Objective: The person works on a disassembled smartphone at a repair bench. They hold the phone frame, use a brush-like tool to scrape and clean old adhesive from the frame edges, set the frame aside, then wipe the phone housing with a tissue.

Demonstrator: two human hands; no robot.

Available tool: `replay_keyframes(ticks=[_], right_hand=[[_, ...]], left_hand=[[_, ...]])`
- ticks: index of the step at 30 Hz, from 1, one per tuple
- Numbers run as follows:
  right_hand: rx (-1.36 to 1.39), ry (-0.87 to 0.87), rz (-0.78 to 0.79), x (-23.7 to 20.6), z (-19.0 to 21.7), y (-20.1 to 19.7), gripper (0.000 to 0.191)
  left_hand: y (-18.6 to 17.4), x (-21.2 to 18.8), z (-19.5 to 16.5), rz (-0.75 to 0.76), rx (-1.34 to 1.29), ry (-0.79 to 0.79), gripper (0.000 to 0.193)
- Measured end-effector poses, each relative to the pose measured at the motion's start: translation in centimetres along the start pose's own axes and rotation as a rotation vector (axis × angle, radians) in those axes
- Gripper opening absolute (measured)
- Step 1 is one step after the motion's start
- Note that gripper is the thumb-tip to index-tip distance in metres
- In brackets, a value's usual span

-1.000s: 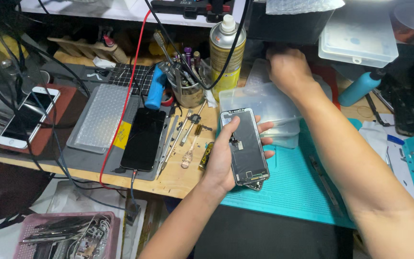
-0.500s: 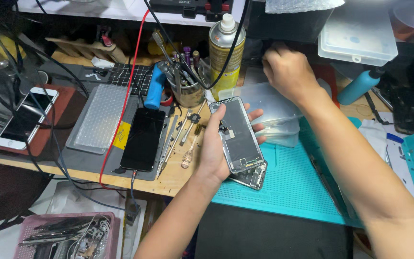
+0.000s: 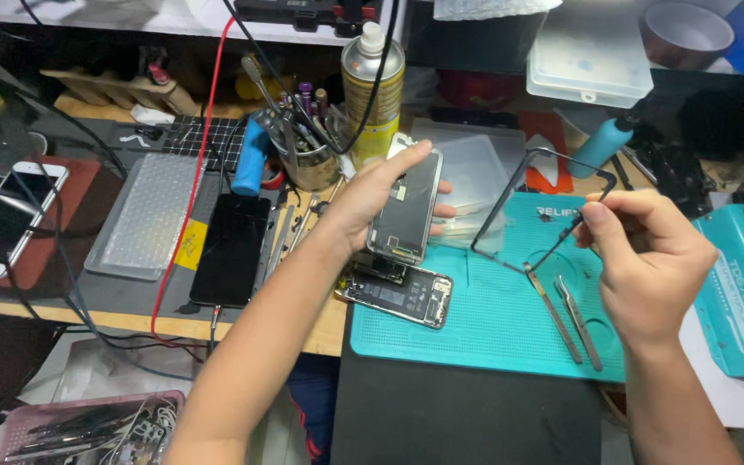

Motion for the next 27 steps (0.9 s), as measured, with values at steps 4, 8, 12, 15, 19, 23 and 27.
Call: replay_keyframes(ticks=[4,8,12,15,19,23,27], right_hand=[[0.104,0.242,0.045,-1.6,-3.2,-1.5,0.009],[0.196,0.359,0.100,-2.3,-6.0,-1.4,0.012],[0.181,0.400,0.153,-2.5,-8.1,-1.1,0.014],[0.047,0.471,0.236,-2.6,-9.9,-0.5,0.014],[-0.040,0.463,0.414,-2.6,-11.0,1.5,0.017],[-0.270,0.413,0.530,-2.7,-11.0,2.9,0.023],[-0.302,0.440,0.577,-2.4,-10.4,3.8,0.024]], left_hand=[[0.9,2.6,-0.5,0.097,0.245,0.035,0.072],[-0.4,4.7,-1.0,-0.051,0.512,0.118,0.097],[-0.9,4.7,-2.1,-0.122,0.724,0.188,0.104],[-0.2,2.7,-4.1,-0.269,1.150,0.367,0.094],[2.0,-0.4,-4.4,-0.379,1.554,0.501,0.084],[4.3,-2.8,-3.7,-0.325,1.620,0.658,0.082],[7.3,-6.7,-2.1,-0.161,1.494,0.998,0.063]])
Point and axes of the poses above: each hand's wrist, its own x-axis towards the middle knuckle, its own y-axis out of the palm, z = x × y, the point moved 9 cm from there along x, towards the middle knuckle, and after that the axes turned 7 degrees about -x, right-handed, at the moved point
